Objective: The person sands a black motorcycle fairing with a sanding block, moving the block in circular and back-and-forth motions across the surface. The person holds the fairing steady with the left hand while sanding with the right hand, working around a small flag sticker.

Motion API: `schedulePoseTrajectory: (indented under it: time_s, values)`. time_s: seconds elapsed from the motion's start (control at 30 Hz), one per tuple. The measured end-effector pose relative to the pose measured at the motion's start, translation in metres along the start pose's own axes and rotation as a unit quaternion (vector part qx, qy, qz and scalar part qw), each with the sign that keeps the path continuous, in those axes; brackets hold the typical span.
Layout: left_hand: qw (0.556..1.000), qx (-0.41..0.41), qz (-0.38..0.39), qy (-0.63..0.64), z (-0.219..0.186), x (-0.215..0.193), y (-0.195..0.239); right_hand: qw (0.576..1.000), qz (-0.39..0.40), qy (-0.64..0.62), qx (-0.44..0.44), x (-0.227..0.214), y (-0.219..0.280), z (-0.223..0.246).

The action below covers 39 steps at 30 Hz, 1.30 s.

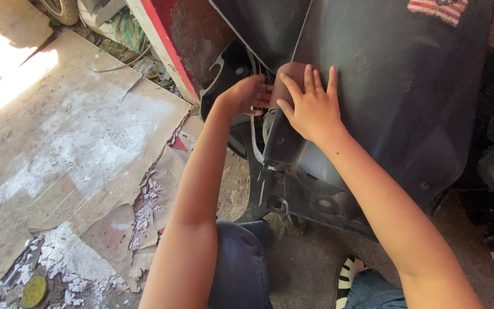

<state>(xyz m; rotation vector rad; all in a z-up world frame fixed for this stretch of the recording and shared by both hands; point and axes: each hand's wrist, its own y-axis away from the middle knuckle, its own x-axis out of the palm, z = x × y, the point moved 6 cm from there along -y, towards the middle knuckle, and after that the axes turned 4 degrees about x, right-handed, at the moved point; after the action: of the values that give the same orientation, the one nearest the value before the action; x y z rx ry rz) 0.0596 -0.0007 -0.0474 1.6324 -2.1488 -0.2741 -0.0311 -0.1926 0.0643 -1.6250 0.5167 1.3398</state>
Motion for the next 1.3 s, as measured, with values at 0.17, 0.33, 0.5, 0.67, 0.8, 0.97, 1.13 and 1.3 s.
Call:
schedulePoseTrajectory:
  time_s: [0.17,0.33,0.5,0.67,0.8,0.97,1.13,1.3]
  values:
    - [0.976,-0.042,0.056,-0.208,0.005,0.001,0.040,0.999,-0.028,0.033,-0.005,0.002,-0.004,-0.005]
    - [0.920,-0.025,0.225,-0.319,-0.007,0.045,0.075,0.999,-0.047,0.005,0.010,0.007,-0.007,-0.011]
    - [0.938,0.004,0.193,-0.288,0.001,0.032,0.046,0.998,-0.047,0.029,0.007,-0.002,0.011,-0.002]
    - [0.937,0.028,0.180,-0.297,0.001,0.031,0.045,0.993,-0.070,0.087,0.038,-0.007,0.006,-0.011]
    - [0.929,0.035,0.231,-0.286,-0.002,0.038,0.054,0.956,-0.114,0.238,0.129,-0.022,-0.012,-0.035]
    - [0.925,0.049,0.243,-0.288,0.001,0.039,0.050,0.922,-0.117,0.342,0.141,-0.044,0.008,-0.045]
    - [0.927,0.043,0.246,-0.279,0.003,0.037,0.045,0.974,-0.098,0.201,0.029,-0.015,0.033,-0.054]
    - [0.942,0.088,0.215,-0.242,-0.020,0.060,0.056,0.964,-0.143,0.222,0.022,-0.060,0.021,-0.080]
